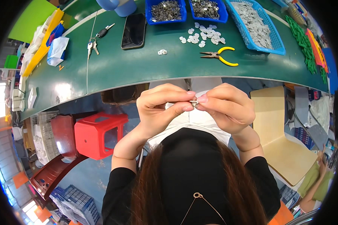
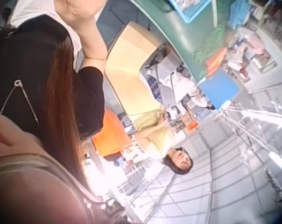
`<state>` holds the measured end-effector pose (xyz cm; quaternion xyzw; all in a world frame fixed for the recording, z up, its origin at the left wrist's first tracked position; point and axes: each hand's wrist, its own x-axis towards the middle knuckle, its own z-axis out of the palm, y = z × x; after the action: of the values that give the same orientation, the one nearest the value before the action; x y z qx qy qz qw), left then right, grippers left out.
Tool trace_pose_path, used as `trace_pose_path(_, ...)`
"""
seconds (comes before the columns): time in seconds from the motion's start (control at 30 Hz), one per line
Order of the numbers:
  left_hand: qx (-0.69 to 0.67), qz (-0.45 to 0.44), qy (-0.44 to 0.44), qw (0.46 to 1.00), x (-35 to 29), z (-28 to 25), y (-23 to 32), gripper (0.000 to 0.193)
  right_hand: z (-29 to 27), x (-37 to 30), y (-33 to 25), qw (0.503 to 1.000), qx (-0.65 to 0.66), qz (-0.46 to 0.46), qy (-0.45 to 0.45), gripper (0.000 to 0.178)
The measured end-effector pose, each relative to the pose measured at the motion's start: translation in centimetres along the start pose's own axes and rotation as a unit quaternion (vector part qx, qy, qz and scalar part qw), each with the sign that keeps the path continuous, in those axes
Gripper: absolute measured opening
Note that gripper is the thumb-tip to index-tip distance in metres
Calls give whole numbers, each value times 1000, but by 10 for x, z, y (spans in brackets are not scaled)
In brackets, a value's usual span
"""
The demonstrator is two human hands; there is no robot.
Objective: Assembling small metal and plastic components using pliers at a workbench.
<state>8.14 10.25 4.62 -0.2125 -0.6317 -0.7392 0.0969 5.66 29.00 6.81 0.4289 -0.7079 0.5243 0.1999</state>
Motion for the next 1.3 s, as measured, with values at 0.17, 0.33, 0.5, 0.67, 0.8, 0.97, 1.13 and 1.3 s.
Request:
trace_pose_path(0.17,-132,-22,43,990,-8,10,-19,17,7,-3,4,999,1,11,40,28)
trace_pose_path(0.33,-249,-63,62,964,-10,17,-28,14,12,-11,8,995,20,55,75,24)
trace_pose_path(0.5,-218,-69,94,969,-14,19,-32,13,17,-17,6,988,32,119,90,22)
trace_pose_path(0.67,-153,-71,105,980,-16,20,-31,13,22,-23,9,977,63,166,119,21)
trace_pose_path(0.8,-130,-78,110,982,-18,21,-29,13,23,-23,8,976,62,173,120,21)
trace_pose_path(0.97,-106,-85,121,983,-17,23,-26,14,22,-22,6,980,22,168,106,21)
trace_pose_path(1.13,-85,-86,127,985,-19,23,-25,15,24,-23,7,977,36,174,116,21)
trace_pose_path(1.3,-54,-85,131,986,-21,23,-27,15,26,-28,9,971,63,196,120,20)
